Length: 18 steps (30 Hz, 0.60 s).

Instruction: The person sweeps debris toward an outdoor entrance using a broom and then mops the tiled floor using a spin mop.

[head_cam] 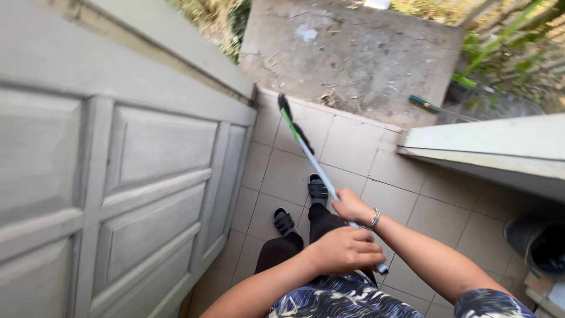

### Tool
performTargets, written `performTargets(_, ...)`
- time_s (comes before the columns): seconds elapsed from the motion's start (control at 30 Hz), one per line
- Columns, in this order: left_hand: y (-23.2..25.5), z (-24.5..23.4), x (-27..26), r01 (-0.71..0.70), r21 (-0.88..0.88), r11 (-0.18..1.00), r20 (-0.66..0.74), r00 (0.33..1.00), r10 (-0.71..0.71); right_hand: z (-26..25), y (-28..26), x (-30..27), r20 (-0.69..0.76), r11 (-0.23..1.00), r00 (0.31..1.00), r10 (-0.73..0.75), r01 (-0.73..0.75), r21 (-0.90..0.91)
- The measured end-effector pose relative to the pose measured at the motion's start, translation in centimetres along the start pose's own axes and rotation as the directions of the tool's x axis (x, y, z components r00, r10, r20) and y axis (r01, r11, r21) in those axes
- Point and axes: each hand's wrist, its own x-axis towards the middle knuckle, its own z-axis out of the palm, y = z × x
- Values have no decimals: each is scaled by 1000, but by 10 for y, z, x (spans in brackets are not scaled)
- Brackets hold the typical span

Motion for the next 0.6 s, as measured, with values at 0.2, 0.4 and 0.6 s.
performTargets(0.2, -31, -1, -42, 258, 36, 965, -67, 965, -255, 79, 4, 113, 313, 852, 938, -148, 281, -441)
performTargets(0.4, -74, -42, -47, 623, -2, 782, -363, 728, -582, 55, -78, 224, 339, 692, 937, 83, 190, -697)
performTargets(0.6, -52, -48, -62, 663, -47, 747, -285, 708, -646, -60, -157, 256, 18, 735, 998, 65, -36, -677)
